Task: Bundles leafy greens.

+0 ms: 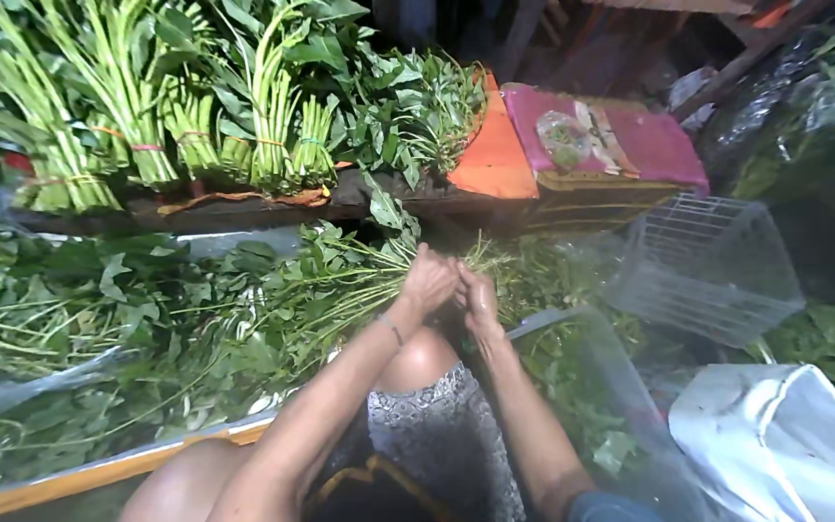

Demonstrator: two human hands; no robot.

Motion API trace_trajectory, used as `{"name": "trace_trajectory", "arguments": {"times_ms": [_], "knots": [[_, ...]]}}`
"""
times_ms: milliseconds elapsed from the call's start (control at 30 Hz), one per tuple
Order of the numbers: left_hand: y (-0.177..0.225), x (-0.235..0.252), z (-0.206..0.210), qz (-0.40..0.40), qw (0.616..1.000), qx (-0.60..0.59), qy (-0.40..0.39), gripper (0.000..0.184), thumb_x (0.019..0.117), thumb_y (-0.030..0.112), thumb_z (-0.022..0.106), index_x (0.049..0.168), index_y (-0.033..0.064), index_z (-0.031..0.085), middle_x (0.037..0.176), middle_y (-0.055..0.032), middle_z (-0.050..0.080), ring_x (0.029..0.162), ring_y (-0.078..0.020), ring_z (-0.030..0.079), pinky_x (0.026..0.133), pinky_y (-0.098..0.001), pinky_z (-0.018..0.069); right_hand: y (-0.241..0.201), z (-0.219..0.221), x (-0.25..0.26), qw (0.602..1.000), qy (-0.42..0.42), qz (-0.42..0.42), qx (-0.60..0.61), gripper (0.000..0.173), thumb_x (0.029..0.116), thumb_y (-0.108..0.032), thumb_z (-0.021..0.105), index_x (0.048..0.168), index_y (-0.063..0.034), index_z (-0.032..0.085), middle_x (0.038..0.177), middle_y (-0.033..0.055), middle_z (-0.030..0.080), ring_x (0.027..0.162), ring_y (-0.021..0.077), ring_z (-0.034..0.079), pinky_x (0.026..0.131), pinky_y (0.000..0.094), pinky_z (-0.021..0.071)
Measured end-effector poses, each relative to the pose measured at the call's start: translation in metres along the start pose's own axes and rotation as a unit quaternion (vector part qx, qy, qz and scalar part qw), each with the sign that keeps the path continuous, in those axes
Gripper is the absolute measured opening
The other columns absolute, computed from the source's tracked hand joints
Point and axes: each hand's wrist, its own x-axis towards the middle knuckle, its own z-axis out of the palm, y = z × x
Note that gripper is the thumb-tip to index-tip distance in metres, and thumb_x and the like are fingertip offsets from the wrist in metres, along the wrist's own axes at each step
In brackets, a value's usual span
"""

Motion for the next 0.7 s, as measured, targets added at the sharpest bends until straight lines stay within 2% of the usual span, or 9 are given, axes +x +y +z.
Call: {"name": "trace_trajectory", "arguments": {"times_ms": [133,233,267,300,367,433,500,633,700], "knots": [[0.001,0.001,-0.001,-0.008,1.000,-0.004,-0.012,0.025,0.1039,0.009,0.047,0.106,-0.0060,0.067,0.089,-0.0206,0.070,0.089,-0.0369,0.069,0.094,-0.0532,0.0464,0.009,0.009,0.000,0.995,0.071,-0.065,-0.030,0.030,0.1034,-0.011,0.057,0.074,-0.0073,0.054,0.053,-0.0049,0.043,0.042,0.0017,0.035,0.042,0.0181,0.0309],[0.001,0.001,0.000,-0.024,0.999,-0.031,-0.020,0.024,0.1037,0.009,0.048,0.106,-0.0045,0.068,0.092,-0.0210,0.071,0.090,-0.0381,0.070,0.094,-0.0551,0.0471,0.015,0.007,0.000,0.978,0.100,-0.153,-0.105,0.016,0.0988,-0.009,0.065,0.090,0.0038,0.070,0.074,0.0065,0.066,0.068,0.0099,0.061,0.069,0.0295,0.0523],[0.001,0.000,-0.003,-0.035,0.998,-0.049,-0.031,0.024,0.1039,0.009,0.048,0.108,-0.0041,0.068,0.094,-0.0211,0.071,0.093,-0.0383,0.070,0.096,-0.0555,0.0465,0.014,0.008,-0.001,0.978,0.101,-0.150,-0.099,0.017,0.0987,-0.009,0.065,0.086,0.0030,0.069,0.070,0.0050,0.064,0.064,0.0086,0.059,0.066,0.0282,0.0514],[0.000,-0.001,-0.005,-0.046,0.996,-0.069,-0.032,0.024,0.1033,0.009,0.048,0.110,-0.0038,0.067,0.095,-0.0208,0.071,0.093,-0.0381,0.070,0.097,-0.0549,0.0458,0.011,0.009,-0.001,0.987,0.087,-0.118,-0.064,0.022,0.1011,-0.010,0.061,0.080,-0.0013,0.064,0.059,-0.0010,0.054,0.051,0.0037,0.047,0.053,0.0217,0.0433],[-0.002,-0.004,-0.008,-0.072,0.990,-0.119,-0.035,0.026,0.1015,0.011,0.052,0.118,-0.0024,0.066,0.098,-0.0198,0.072,0.097,-0.0372,0.070,0.102,-0.0541,0.0438,0.002,0.005,0.000,0.998,-0.023,0.011,0.051,0.039,0.1104,-0.021,0.044,0.075,-0.0086,0.053,0.046,-0.0066,0.037,0.036,0.0016,0.032,0.037,0.0174,0.0300],[-0.004,-0.007,-0.013,-0.100,0.981,-0.154,-0.069,0.032,0.1028,0.017,0.054,0.129,0.0000,0.062,0.104,-0.0192,0.072,0.103,-0.0364,0.069,0.106,-0.0533,0.0417,0.003,-0.006,0.005,0.986,-0.117,0.069,0.095,0.043,0.1128,-0.029,0.034,0.079,-0.0095,0.052,0.050,-0.0046,0.042,0.038,0.0041,0.037,0.040,0.0187,0.0355],[-0.007,-0.008,-0.019,-0.116,0.975,-0.163,-0.098,0.039,0.1048,0.025,0.053,0.137,0.0030,0.058,0.109,-0.0189,0.072,0.107,-0.0361,0.068,0.107,-0.0534,0.0412,0.003,-0.008,0.004,0.985,-0.146,0.052,0.079,0.039,0.1131,-0.024,0.031,0.088,-0.0068,0.055,0.060,-0.0028,0.049,0.046,0.0047,0.044,0.047,0.0186,0.0415],[-0.007,-0.009,-0.018,-0.113,0.974,-0.163,-0.109,0.030,0.1051,0.017,0.047,0.121,-0.0033,0.062,0.105,-0.0228,0.070,0.107,-0.0395,0.067,0.105,-0.0549,0.0406,0.005,-0.005,-0.003,0.995,-0.060,-0.058,-0.054,0.028,0.1094,-0.008,0.039,0.104,0.0037,0.064,0.063,-0.0052,0.051,0.052,0.0013,0.046,0.054,0.0165,0.0432],[-0.008,-0.009,-0.015,-0.115,0.974,-0.163,-0.106,0.030,0.1054,0.017,0.046,0.118,-0.0044,0.062,0.104,-0.0232,0.070,0.107,-0.0401,0.067,0.106,-0.0553,0.0405,0.010,-0.003,-0.004,0.982,-0.007,-0.110,-0.153,0.026,0.1071,-0.011,0.048,0.113,0.0060,0.067,0.073,-0.0008,0.058,0.063,0.0028,0.053,0.063,0.0199,0.0468]]}}
